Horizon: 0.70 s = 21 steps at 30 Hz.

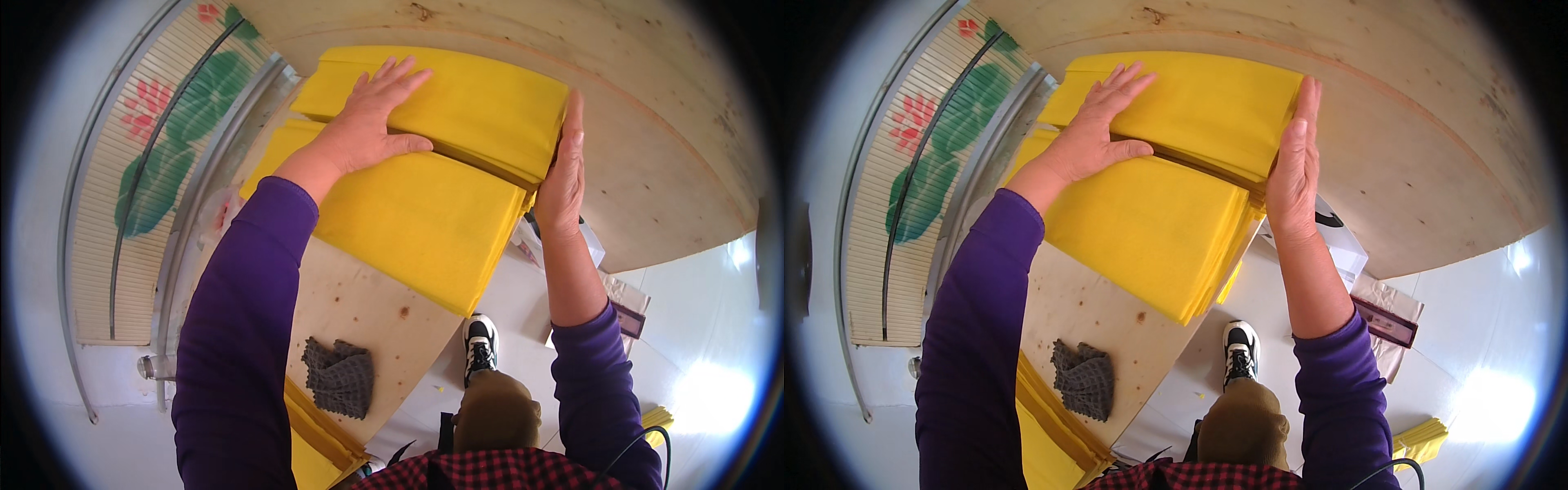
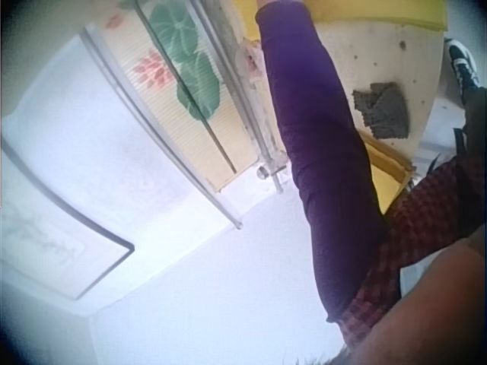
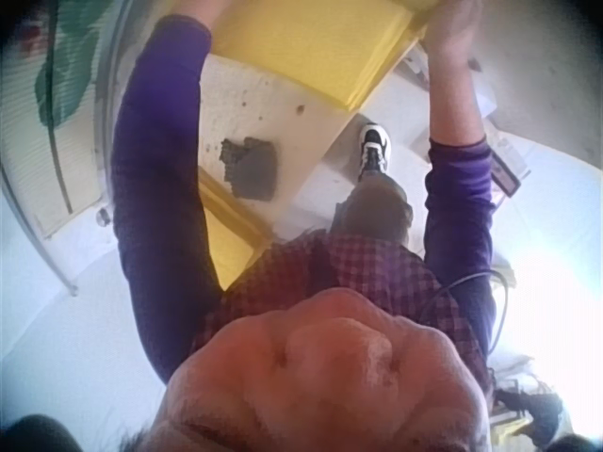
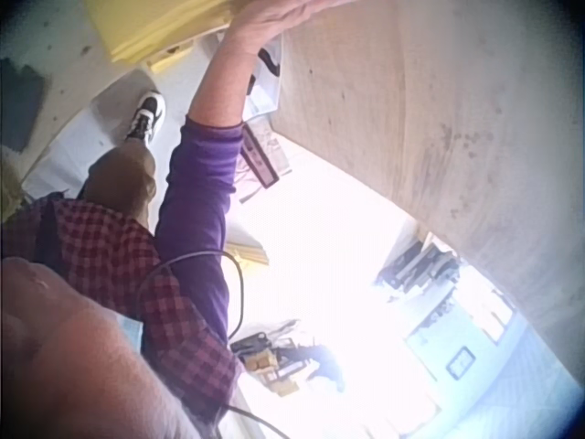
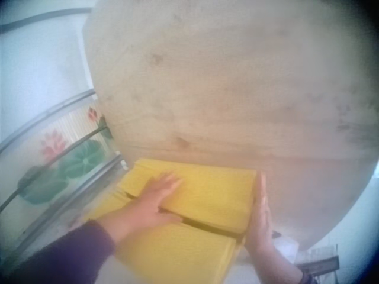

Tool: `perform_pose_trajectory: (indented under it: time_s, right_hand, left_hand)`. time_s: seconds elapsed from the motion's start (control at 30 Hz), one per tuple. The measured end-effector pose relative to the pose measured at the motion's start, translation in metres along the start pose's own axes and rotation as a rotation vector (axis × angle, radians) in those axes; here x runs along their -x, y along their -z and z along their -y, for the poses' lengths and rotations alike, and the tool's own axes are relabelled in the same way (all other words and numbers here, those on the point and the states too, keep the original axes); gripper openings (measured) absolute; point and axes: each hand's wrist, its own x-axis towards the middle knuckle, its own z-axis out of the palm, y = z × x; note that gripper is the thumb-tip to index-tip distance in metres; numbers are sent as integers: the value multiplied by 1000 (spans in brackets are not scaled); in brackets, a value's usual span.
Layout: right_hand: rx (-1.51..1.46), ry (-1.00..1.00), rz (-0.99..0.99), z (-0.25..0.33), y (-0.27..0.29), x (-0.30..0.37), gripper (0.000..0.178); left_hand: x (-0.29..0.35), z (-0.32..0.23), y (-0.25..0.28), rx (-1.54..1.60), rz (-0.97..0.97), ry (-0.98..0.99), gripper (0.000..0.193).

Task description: The person repeatedly folds large yellow sheets on a wooden table, aligning edges and pressing creases by hand. The person stacks the folded sheets into a growing pile on the table throughout the clip.

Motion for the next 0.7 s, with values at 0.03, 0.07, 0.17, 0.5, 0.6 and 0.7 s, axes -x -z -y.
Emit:
perform_pose_trajectory:
  time_s: [0.03, 0.07, 0.17, 0.5, 0.6, 0.7]
  right_hand:
    - [-6, -4, -4, 1, -1, 0, 69]
    - [-10, -6, -6, 2, -2, 0, 69]
    - [-22, -13, -9, 3, -4, 0, 69]
    - [-59, -2, -18, 3, -4, -2, 66]
    - [-113, 7, 54, -2, 5, -4, 65]
    - [-123, 21, 110, -10, 16, -8, 64]
  left_hand:
    - [0, 0, 1, -3, 8, 1, 84]
    - [-1, 0, 3, -7, 16, 2, 86]
    - [-6, -1, 3, -57, 16, -16, 87]
    - [-12, -4, 0, -32, 21, 9, 89]
    - [-11, -5, 2, -25, 41, 24, 90]
    - [-10, -8, 5, -16, 52, 49, 90]
